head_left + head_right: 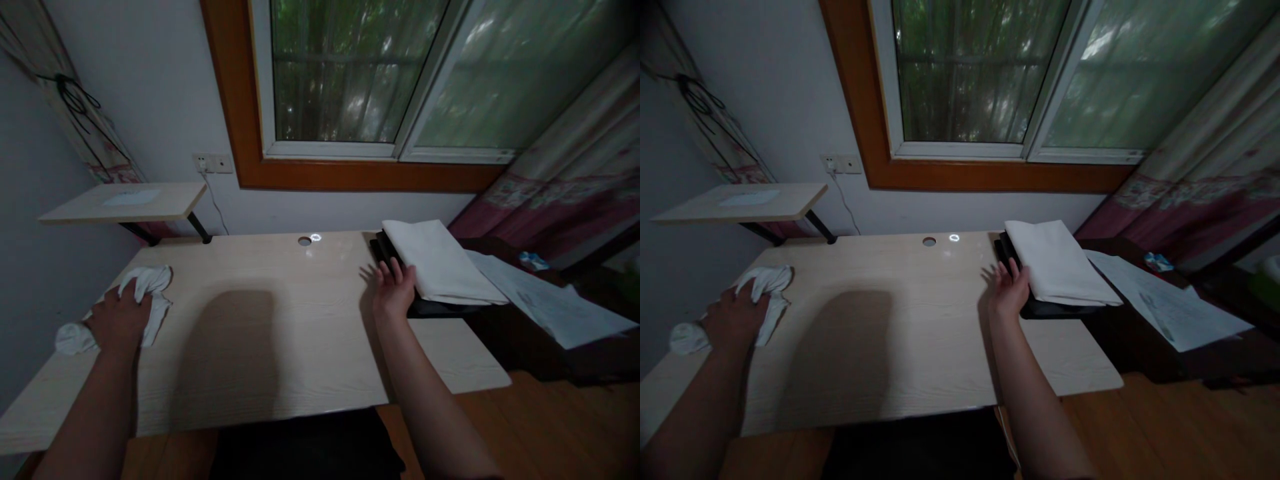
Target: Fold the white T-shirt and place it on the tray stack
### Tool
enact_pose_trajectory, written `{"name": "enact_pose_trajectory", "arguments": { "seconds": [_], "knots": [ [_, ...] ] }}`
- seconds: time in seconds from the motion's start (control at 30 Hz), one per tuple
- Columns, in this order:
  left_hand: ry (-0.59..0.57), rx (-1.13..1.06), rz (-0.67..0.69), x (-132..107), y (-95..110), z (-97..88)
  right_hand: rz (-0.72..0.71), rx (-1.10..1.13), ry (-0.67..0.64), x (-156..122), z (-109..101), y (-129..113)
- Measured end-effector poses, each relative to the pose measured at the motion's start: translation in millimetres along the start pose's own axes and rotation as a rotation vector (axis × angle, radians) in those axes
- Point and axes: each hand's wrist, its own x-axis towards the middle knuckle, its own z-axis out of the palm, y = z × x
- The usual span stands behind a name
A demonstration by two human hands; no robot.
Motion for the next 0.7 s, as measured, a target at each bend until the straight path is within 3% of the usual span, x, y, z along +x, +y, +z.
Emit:
{"name": "enact_pose_trajectory", "arguments": {
  "seconds": [0.1,0.23,0.37,0.5,0.7],
  "knots": [
    [0.171,0.047,0.010,1,-3,5.2,0.164,0.080,0.035,12,3,-19],
    [0.145,0.103,-0.003,4,-6,9.0,0.249,0.144,0.109,20,10,-32],
    [0.167,0.122,-0.001,3,-6,9.3,0.234,0.085,0.122,11,16,-29],
    [0.210,0.120,0.018,1,-7,10.1,0.207,0.005,0.020,-23,26,-16],
    [0.183,0.097,0.005,4,-7,9.0,0.298,-0.096,-0.274,-108,41,16]
  ]
}}
